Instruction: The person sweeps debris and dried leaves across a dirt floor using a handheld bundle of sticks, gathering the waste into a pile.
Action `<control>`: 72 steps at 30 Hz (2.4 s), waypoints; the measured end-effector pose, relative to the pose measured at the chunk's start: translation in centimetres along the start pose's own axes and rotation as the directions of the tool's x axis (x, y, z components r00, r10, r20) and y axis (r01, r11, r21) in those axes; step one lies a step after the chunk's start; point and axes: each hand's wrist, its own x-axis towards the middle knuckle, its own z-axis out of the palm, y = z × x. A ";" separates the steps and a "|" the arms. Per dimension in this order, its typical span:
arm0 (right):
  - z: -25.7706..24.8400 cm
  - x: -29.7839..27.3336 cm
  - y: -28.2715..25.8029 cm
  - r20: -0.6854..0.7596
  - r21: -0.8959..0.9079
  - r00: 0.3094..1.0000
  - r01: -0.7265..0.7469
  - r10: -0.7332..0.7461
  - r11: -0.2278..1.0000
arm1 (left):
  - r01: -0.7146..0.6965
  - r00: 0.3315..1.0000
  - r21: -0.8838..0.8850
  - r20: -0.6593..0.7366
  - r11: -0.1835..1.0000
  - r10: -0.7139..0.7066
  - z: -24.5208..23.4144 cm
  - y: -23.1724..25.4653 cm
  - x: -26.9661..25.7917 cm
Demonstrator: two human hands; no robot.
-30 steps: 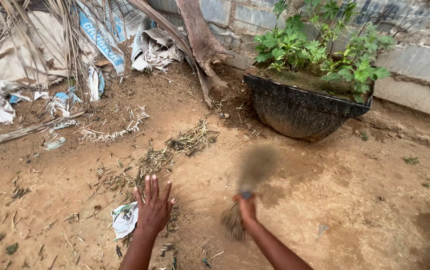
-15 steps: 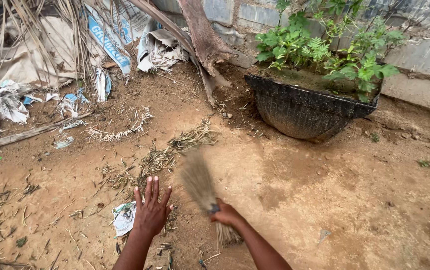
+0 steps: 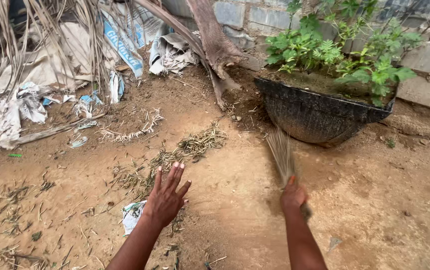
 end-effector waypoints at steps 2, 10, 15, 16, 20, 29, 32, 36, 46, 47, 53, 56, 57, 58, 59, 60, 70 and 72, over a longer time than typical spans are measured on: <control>-0.9 -0.6 -3.2 0.173 0.633 0.984 -0.073 -0.048 0.771 | -0.007 0.998 -0.033 0.060 0.999 0.009 0.5 -0.2 0.2; -11.0 -10.0 -6.3 -0.145 0.461 0.948 0.318 -0.283 0.829 | 0.047 0.999 -0.043 0.020 0.998 -0.046 5.1 -1.3 3.5; -11.7 -9.2 -0.8 0.006 0.605 0.999 0.026 -0.037 0.795 | 0.104 0.994 -0.148 0.059 0.983 -0.096 8.9 -0.5 5.2; -11.0 -8.2 0.1 0.075 0.651 0.997 -0.061 0.016 0.757 | 0.106 0.994 -0.164 0.050 0.981 -0.099 9.8 -0.9 5.7; -7.2 -3.7 -0.1 0.200 0.648 0.978 -0.174 0.055 0.741 | 0.117 0.991 -0.251 -0.032 0.961 -0.129 13.5 -2.4 7.6; -14.5 -9.7 -20.9 0.009 0.696 0.933 0.252 -0.359 0.672 | 0.203 0.978 -0.310 0.029 0.929 -0.204 17.7 -6.7 9.0; -16.8 -13.2 -20.2 -0.170 0.595 0.833 0.513 -0.527 0.619 | 0.274 0.960 -0.310 0.036 0.910 -0.277 18.8 -8.1 9.5; -17.7 -14.2 -16.9 -0.026 0.469 0.852 0.473 -0.523 0.746 | 0.338 0.938 -0.387 0.065 0.858 -0.340 20.3 -9.8 10.6; -10.0 -6.3 -10.9 0.249 0.663 0.968 -0.182 0.015 0.726 | 0.357 0.926 -0.360 0.015 0.862 -0.377 22.2 -11.9 8.9; -10.0 -6.5 -11.7 0.282 0.665 0.959 -0.200 0.006 0.719 | 0.362 0.925 -0.342 0.017 0.867 -0.379 22.5 -12.4 8.7; -16.3 -10.2 -22.9 0.121 0.672 0.936 0.169 -0.332 0.722 | 0.498 0.866 -0.264 0.096 0.826 -0.491 22.1 -12.7 8.7; -20.2 -12.3 -22.2 -0.031 0.612 0.904 0.354 -0.427 0.707 | 0.473 0.880 -0.327 0.134 0.818 -0.455 20.5 -11.5 9.9; -21.7 -13.1 -21.3 -0.023 0.617 0.922 0.317 -0.387 0.720 | 0.445 0.895 -0.350 0.153 0.825 -0.418 20.1 -10.7 10.3; -23.2 -13.6 -19.6 -0.016 0.621 0.938 0.280 -0.346 0.732 | 0.436 0.894 -0.418 0.100 0.797 -0.436 19.4 -9.9 11.1; -24.8 -14.0 -18.2 -0.007 0.629 0.952 0.242 -0.306 0.739 | 0.419 0.890 -0.481 0.049 0.770 -0.454 18.8 -9.1 11.8; -25.9 -14.5 -16.5 0.064 0.599 0.961 0.178 -0.269 0.780 | 0.406 0.890 -0.465 0.007 0.787 -0.456 18.2 -8.1 12.2; -15.7 -8.3 -6.7 0.279 0.686 0.958 -0.245 0.062 0.685 | 0.099 0.948 -0.581 -0.193 0.808 -0.255 13.2 -3.7 13.4; -14.2 -7.6 -8.4 0.367 0.802 0.930 -0.335 0.035 0.494 | 0.091 0.947 -0.538 -0.214 0.838 -0.240 14.2 -4.2 14.5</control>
